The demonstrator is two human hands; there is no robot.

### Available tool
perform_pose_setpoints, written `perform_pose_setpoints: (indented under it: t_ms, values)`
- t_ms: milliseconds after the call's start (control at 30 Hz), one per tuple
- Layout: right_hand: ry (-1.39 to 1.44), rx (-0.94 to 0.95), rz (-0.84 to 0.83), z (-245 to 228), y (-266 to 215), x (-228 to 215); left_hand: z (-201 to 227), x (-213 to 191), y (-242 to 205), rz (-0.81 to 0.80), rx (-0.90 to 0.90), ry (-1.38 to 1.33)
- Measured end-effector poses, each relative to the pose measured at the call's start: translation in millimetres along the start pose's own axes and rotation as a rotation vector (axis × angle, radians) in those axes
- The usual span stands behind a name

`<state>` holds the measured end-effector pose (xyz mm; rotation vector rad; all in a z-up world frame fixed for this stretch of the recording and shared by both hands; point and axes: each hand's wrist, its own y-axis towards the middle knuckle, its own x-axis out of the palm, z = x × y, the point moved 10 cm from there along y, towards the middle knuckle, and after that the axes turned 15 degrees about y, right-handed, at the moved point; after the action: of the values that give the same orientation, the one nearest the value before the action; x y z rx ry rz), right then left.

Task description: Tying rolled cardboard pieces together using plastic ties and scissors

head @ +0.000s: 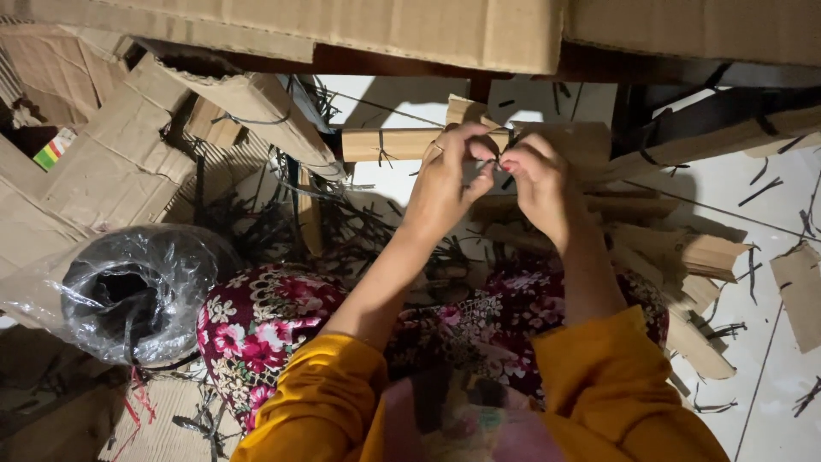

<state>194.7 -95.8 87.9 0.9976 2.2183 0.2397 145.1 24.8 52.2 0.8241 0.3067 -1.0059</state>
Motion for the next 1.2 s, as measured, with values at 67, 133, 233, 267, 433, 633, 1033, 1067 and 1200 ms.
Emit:
perform_pose_setpoints:
  t_ms: [67,133,233,267,433,633,1033,1067,1200]
  values:
    - [0.065,0.046,-0.008,6,1,-5,-3,8,-3,0.001,0.034,0.028]
    - [0.128,0.090,-0.014,12,0,-9,0,7,-1,0.003,0.072,0.055]
    - [0.223,0.114,-0.027,14,-2,-11,16,-16,7,0.058,0.143,0.059]
    - [0.220,0.122,-0.028,15,-2,-12,21,-23,8,0.077,0.162,0.030]
    - [0.207,0.130,-0.022,9,1,-12,42,-36,7,0.127,0.180,-0.002]
    - [0.092,0.166,0.096,1,2,-20,18,-26,8,0.053,0.063,0.071]
    - [-0.205,0.122,0.461,69,0,-27,18,-3,-3,-0.119,0.127,0.289]
    - [-0.220,0.133,0.456,70,2,-27,20,0,-4,-0.123,0.156,0.308]
    - [-0.267,0.204,0.436,75,11,-28,24,10,-6,-0.142,0.234,0.392]
